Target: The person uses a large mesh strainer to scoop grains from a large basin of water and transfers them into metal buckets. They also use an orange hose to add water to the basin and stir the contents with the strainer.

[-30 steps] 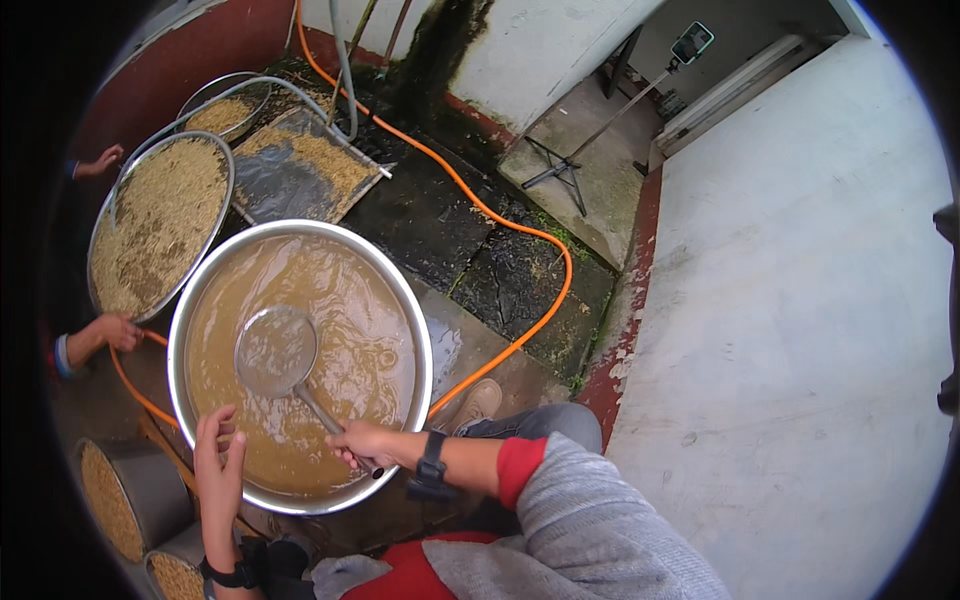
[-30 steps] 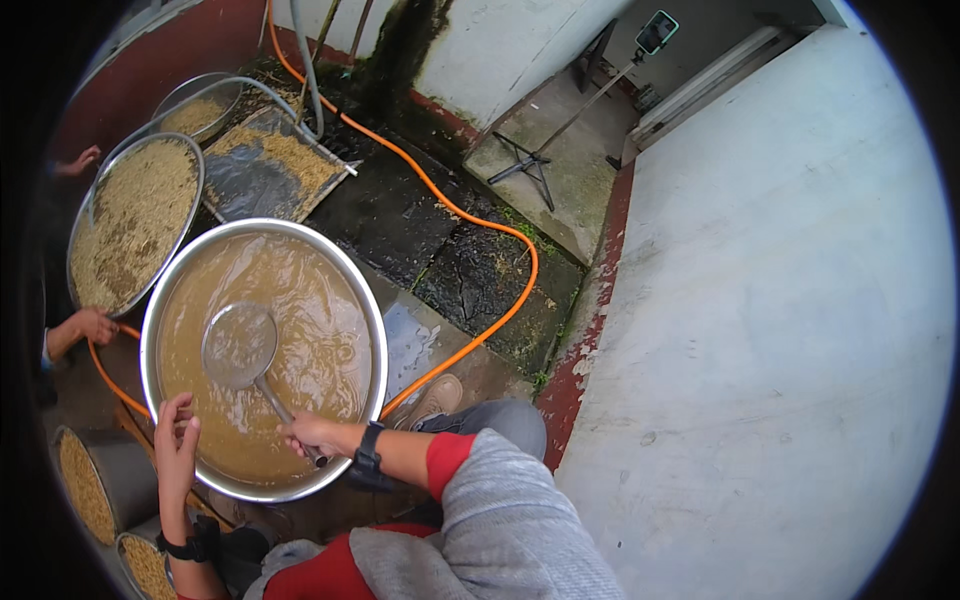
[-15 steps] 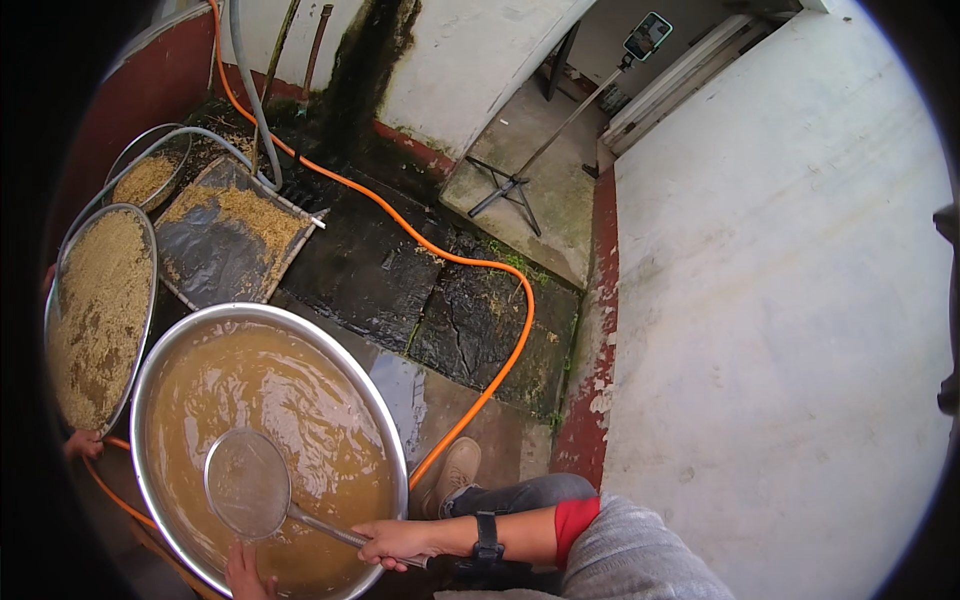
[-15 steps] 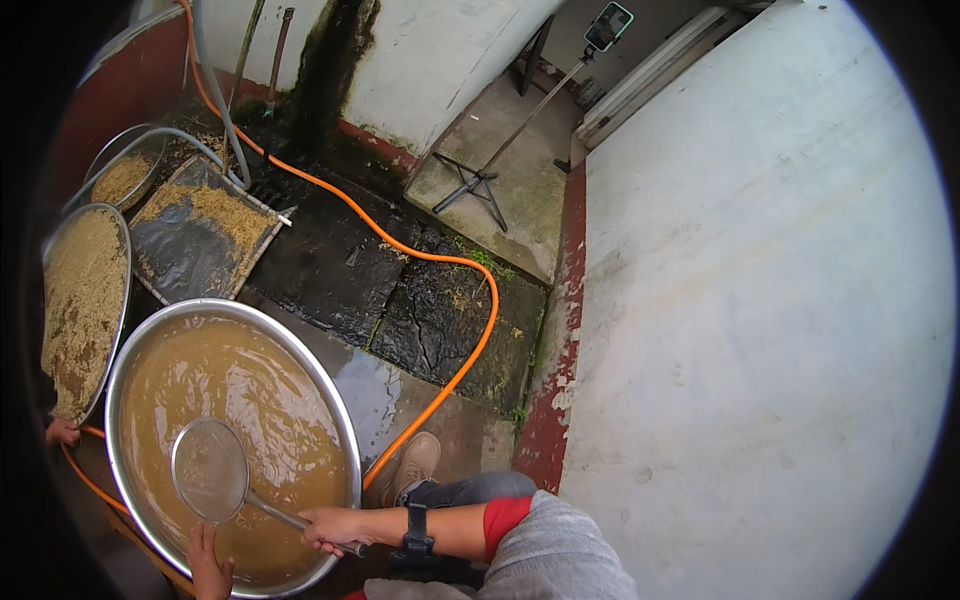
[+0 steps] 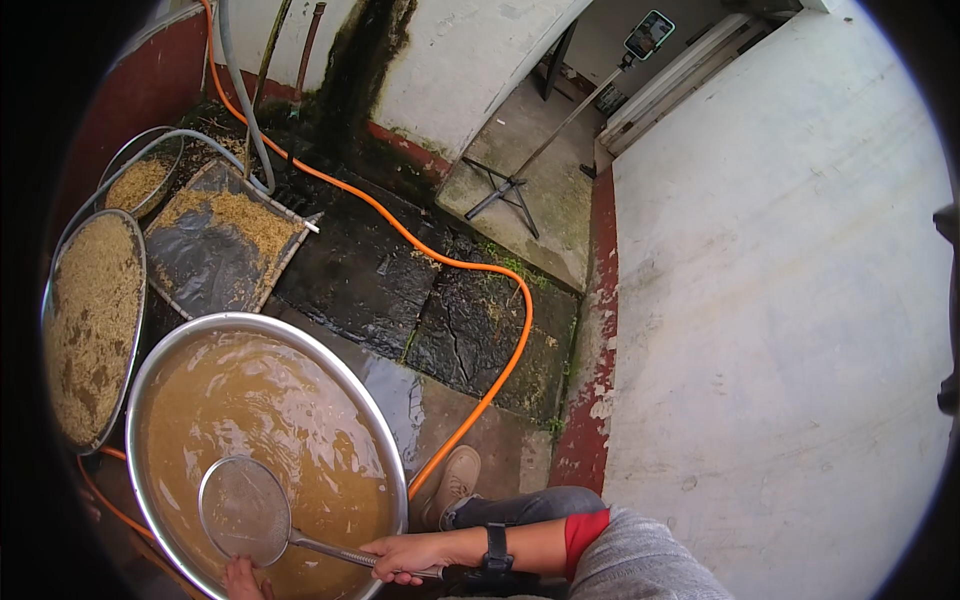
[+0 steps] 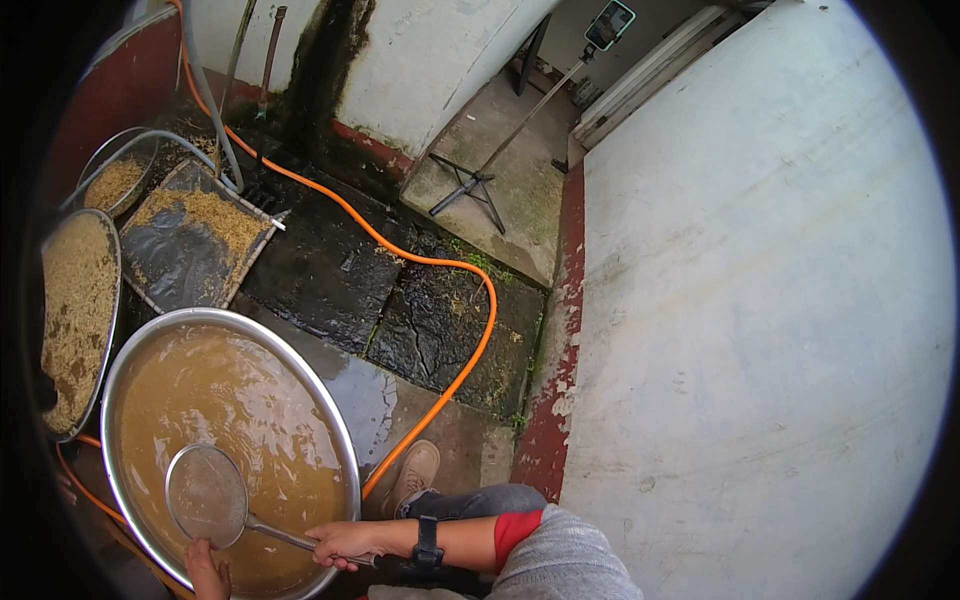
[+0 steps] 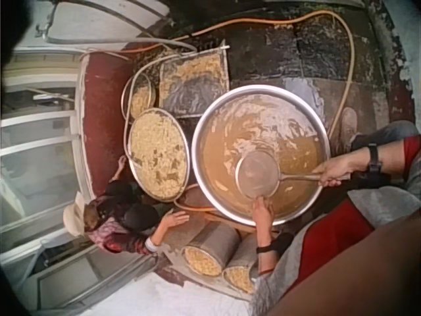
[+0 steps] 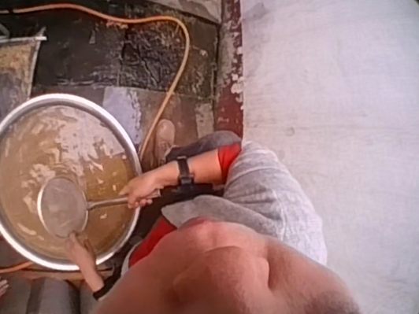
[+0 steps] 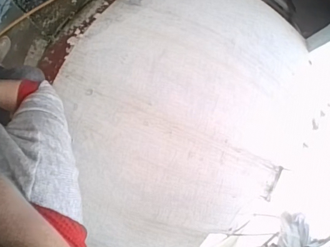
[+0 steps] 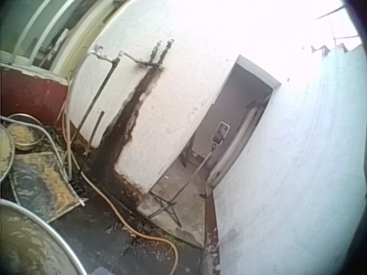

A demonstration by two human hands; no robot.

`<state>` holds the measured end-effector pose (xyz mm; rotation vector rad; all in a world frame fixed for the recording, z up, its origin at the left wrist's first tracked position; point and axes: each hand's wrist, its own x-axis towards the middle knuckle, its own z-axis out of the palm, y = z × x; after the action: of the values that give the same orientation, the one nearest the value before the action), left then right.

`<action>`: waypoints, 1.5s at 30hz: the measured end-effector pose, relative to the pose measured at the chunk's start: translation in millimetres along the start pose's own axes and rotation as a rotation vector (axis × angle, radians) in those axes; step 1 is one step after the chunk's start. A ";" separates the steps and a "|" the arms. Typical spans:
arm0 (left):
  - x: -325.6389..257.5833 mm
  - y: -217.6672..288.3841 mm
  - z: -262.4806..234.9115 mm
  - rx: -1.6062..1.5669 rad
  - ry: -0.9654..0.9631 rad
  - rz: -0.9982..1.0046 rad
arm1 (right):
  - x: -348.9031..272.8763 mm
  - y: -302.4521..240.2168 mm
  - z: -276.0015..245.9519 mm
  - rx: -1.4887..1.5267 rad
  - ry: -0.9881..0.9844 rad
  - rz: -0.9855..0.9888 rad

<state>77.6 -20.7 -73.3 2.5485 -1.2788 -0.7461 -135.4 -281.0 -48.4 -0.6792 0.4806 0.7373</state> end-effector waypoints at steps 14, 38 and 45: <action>-3.5 -20.9 14.9 0.217 0.031 0.033 | 2.2 2.8 1.2 0.040 -0.048 0.036; 4.9 -15.4 8.8 0.186 0.145 0.123 | -1.0 4.9 -0.8 0.043 -0.032 0.019; 3.1 -16.2 9.4 0.171 0.134 0.108 | -0.3 5.9 -1.3 0.053 -0.033 0.032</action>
<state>85.6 -12.8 -88.6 2.5830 -1.4786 -0.4541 -140.2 -278.9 -51.4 -0.6104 0.4798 0.7621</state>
